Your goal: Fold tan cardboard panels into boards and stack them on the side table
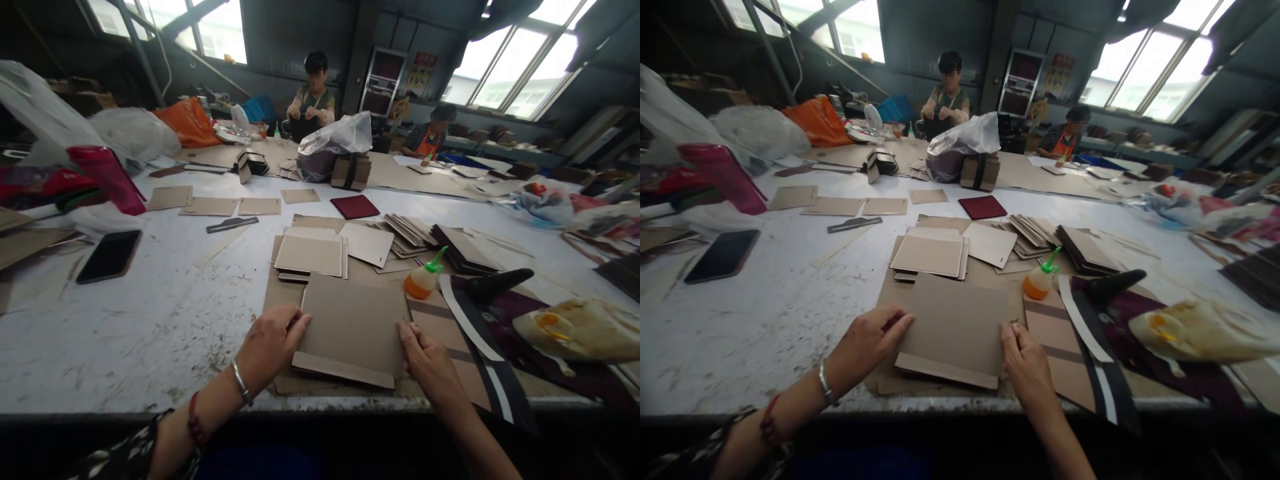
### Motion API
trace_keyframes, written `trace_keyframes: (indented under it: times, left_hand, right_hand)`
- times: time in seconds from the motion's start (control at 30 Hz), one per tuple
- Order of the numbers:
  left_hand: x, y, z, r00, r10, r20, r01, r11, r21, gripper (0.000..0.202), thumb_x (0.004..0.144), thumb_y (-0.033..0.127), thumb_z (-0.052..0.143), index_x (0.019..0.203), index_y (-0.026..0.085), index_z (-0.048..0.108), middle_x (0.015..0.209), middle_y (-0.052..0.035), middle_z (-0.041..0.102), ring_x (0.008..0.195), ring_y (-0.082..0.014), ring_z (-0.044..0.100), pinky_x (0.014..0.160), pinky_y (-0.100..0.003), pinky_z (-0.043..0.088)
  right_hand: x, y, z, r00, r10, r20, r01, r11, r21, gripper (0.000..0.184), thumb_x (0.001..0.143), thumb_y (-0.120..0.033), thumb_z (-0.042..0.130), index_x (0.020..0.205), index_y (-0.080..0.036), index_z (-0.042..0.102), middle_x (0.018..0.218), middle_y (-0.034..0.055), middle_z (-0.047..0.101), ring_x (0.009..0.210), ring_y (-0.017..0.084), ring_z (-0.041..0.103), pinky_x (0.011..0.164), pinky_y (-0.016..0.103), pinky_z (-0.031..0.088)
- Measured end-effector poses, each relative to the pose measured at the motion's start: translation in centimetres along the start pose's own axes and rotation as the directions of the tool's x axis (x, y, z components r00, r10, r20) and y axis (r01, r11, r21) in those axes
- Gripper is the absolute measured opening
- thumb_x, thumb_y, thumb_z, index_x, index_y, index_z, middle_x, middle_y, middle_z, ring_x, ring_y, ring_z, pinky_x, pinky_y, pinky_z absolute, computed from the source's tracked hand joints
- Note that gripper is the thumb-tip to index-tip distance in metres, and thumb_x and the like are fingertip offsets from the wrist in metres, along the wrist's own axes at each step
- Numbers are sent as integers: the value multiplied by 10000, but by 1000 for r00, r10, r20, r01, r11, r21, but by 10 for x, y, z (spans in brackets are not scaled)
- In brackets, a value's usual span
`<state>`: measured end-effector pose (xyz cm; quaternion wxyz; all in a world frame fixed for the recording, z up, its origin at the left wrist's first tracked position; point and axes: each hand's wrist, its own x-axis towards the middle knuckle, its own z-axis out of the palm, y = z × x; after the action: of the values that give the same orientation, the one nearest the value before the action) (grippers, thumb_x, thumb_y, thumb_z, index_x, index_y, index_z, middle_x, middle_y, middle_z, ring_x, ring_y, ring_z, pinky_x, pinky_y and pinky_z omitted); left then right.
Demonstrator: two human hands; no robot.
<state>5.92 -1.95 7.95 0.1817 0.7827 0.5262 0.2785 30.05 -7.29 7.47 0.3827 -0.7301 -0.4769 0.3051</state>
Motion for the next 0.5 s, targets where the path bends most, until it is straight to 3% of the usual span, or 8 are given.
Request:
trace_keyframes:
  times: [0.13,0.33,0.4,0.5]
  left_hand:
    - [5,0,12,993,-87,82,88,996,-6,241,840,314,407,641,183,440,606,0,504,583,-144,487,556,-246,336]
    - [2,-7,15,956,-194,222,200,980,-6,242,824,329,381,623,196,396,564,15,471,554,-151,466,543,-250,297]
    - [2,-7,13,947,-205,249,219,975,-29,259,813,355,373,607,198,378,543,21,447,538,-150,450,534,-250,289]
    - [4,-6,12,936,-214,280,248,964,-93,288,794,387,368,576,199,349,524,27,418,527,-145,432,519,-246,283]
  right_hand:
    - [10,11,0,992,-117,-45,101,959,-264,400,783,-564,323,665,-216,480,634,40,548,637,192,531,605,285,385]
    - [9,17,-2,985,-113,131,145,953,-266,323,791,-515,343,658,-224,385,576,-17,463,538,149,479,555,268,376]
    - [6,13,-4,984,-48,172,84,974,-212,323,773,-526,375,669,-221,392,535,-42,429,478,129,452,509,252,372]
    - [0,7,-6,969,144,201,-121,985,-121,356,734,-568,418,658,-220,399,447,-76,382,369,102,396,407,224,332]
